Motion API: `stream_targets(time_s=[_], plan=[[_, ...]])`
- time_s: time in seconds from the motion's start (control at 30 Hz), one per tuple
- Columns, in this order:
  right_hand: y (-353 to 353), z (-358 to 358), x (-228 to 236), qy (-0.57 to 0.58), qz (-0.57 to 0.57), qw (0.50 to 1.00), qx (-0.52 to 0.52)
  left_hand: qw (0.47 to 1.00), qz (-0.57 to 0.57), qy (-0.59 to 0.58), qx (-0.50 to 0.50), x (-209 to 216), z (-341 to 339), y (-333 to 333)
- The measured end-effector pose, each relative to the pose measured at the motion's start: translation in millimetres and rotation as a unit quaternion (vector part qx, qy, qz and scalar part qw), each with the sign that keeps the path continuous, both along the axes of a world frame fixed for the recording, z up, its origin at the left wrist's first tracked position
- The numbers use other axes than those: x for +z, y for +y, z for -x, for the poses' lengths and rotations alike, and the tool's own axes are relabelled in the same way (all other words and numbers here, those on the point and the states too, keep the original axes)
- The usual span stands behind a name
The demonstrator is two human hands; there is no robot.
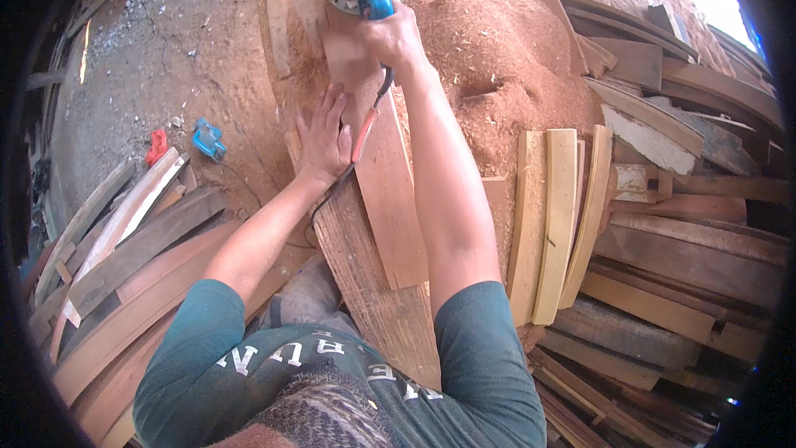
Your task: The person uses a handheld electric sander to smooth the surfaces of several wooden planks. They repeatedly sand each plank, flip it over, and then place it into a vertical stack of finished planks.
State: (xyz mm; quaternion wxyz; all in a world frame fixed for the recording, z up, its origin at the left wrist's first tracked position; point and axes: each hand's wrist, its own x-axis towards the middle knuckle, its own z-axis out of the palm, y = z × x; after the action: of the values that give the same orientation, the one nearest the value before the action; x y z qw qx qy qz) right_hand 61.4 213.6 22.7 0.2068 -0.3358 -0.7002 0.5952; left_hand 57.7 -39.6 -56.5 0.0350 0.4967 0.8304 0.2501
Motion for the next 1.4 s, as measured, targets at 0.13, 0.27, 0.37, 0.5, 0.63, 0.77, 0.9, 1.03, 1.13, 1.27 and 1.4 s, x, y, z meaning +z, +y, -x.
stream_targets(time_s=[0.13,0.27,0.37,0.5,0.63,0.77,0.9,1.03,1.13,1.27,1.4], plan=[[-4.0,-13.9,1.2,-0.011,-0.009,1.0,0.0,1.0,0.0,0.009,-0.006,1.3,-1.8,3.0],[-51.0,-79.9,21.4,-0.036,0.013,0.999,0.003,0.999,0.036,0.001,0.018,-0.8,-2.7,-0.2],[-111.9,-172.3,25.1,-0.077,0.033,0.996,-0.003,1.0,0.016,-0.019,0.019,11.0,-3.8,3.0],[-200.7,-311.0,62.4,-0.155,0.079,0.984,0.031,1.0,0.008,0.003,0.029,0.1,-3.3,-3.0],[-269.2,-410.9,87.2,-0.212,0.187,0.959,0.005,0.999,-0.009,0.012,0.031,-1.0,-4.7,-0.2],[-277.6,-438.1,74.0,-0.248,0.179,0.951,0.049,0.999,-0.019,0.011,0.028,-10.1,-4.2,-0.6],[-260.4,-414.2,50.5,-0.204,0.176,0.962,0.049,0.999,-0.016,0.02,0.025,-5.9,-5.1,0.4],[-240.6,-392.3,36.2,-0.177,0.164,0.969,0.056,0.999,-0.023,0.016,0.019,-7.4,-4.3,0.6],[-228.8,-376.7,32.4,-0.161,0.166,0.971,0.063,0.999,-0.021,0.017,0.018,-6.7,-5.5,-0.4],[-210.7,-347.9,39.3,-0.125,0.207,0.969,0.042,0.999,-0.026,0.021,0.015,-6.7,-3.5,0.5],[-197.4,-329.7,37.2,-0.125,0.174,0.975,0.053,0.999,-0.022,0.023,0.014,-6.6,-4.5,0.4]])
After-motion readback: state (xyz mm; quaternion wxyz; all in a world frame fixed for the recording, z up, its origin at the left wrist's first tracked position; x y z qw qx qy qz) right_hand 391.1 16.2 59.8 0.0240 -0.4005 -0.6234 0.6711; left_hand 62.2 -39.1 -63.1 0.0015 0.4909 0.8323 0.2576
